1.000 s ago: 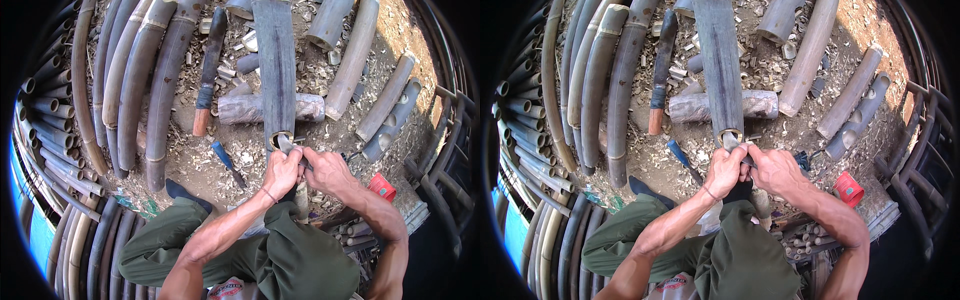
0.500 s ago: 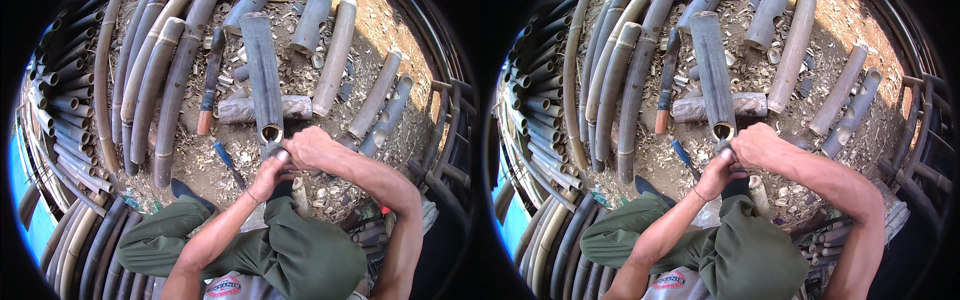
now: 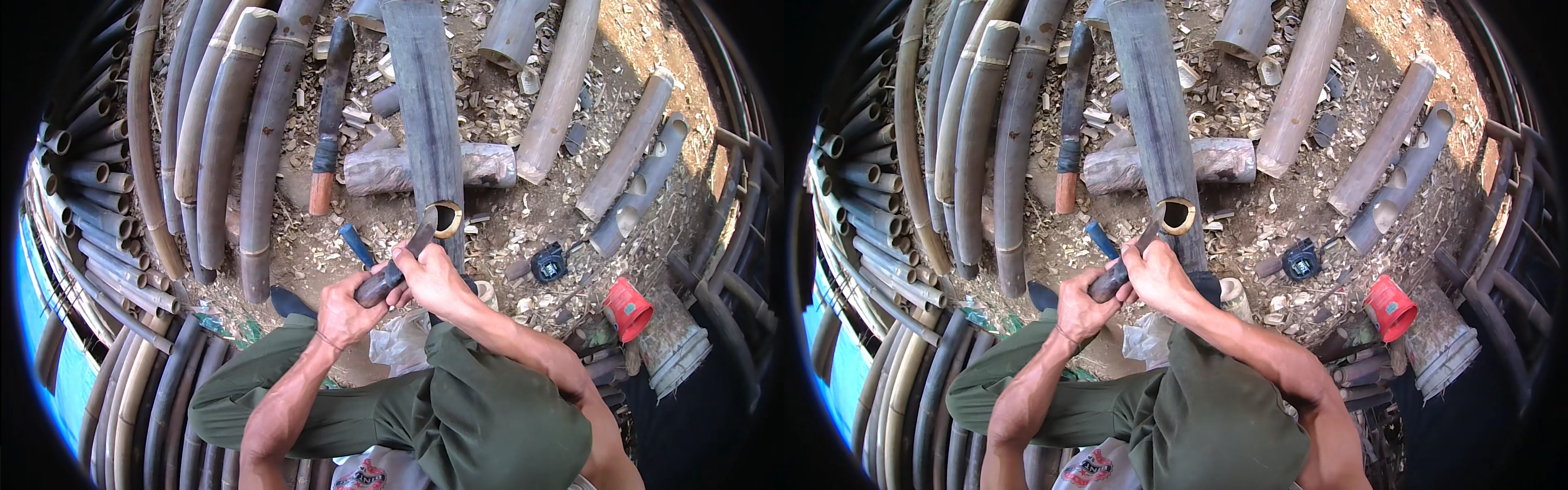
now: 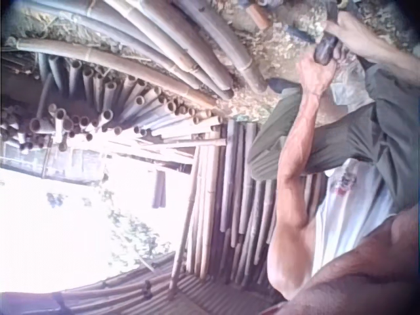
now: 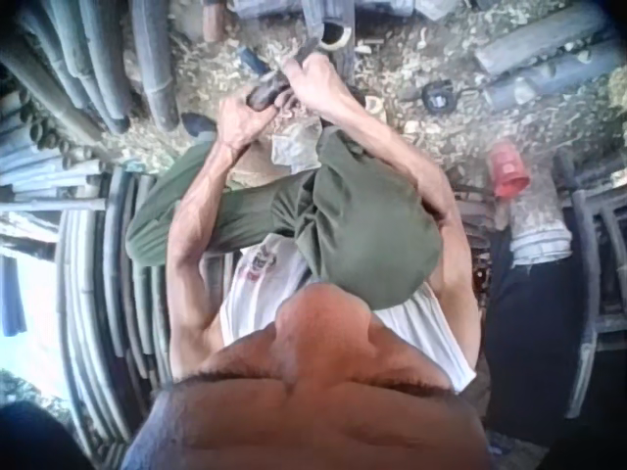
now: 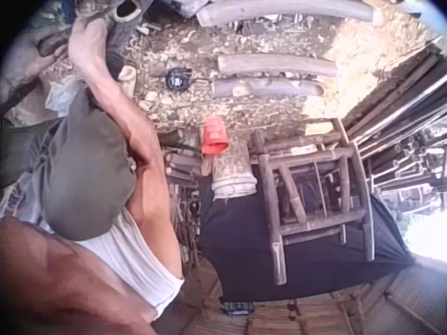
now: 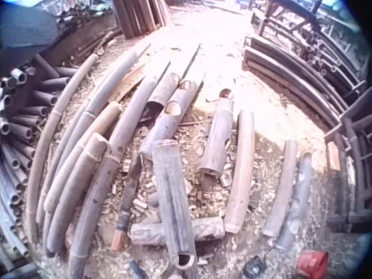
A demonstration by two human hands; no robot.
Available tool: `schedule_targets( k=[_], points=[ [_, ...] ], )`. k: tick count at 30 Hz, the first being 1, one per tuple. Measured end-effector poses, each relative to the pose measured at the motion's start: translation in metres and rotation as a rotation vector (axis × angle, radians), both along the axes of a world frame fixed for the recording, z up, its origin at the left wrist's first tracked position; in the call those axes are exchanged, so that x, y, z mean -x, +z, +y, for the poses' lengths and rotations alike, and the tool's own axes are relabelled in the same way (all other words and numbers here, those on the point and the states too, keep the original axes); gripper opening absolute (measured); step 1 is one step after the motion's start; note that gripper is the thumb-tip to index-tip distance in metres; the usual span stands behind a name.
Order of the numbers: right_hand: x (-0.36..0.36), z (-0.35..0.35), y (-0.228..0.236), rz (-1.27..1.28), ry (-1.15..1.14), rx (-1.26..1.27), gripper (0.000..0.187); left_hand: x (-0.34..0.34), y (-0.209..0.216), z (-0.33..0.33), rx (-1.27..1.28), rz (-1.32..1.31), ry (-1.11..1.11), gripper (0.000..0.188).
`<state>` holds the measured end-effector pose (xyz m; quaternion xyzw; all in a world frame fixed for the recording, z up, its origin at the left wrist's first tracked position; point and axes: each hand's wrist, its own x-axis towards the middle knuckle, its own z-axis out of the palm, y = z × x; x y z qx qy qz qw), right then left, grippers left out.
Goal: The person shapes bamboo by cutting and carving it with a knife.
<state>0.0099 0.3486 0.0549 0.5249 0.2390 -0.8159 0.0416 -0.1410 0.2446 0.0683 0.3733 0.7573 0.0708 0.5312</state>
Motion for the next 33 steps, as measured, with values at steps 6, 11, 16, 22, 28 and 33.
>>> schedule_targets(
  k=[6, 11, 16, 22, 28, 33],
  points=[
    [-0.013, 0.005, 0.005, 0.383, -0.951, 0.373, 0.027, 0.018, 0.072, 0.151, -0.200, 0.269, -0.906, 0.020],
    [-0.015, 0.011, 0.012, 0.210, -1.139, 0.534, 0.031, -0.015, 0.078, 0.176, -0.405, 0.351, -1.202, 0.013],
    [0.001, 0.001, 0.006, 0.122, -0.137, 0.077, 0.037, 0.010, 0.050, 0.054, 0.111, -0.024, -0.165, 0.029],
    [-0.028, 0.007, 0.000, 0.414, -1.011, 0.421, 0.024, -0.008, 0.085, 0.174, -0.061, 0.222, -0.998, 0.017],
    [-0.030, -0.008, -0.008, 0.474, -1.097, 0.580, 0.030, -0.028, 0.090, 0.192, -0.298, 0.320, -1.411, 0.008],
    [-0.039, -0.045, -0.019, 0.477, -0.763, 0.641, 0.036, 0.031, 0.066, 0.138, -0.149, 0.103, -1.269, 0.025]
  ],
)
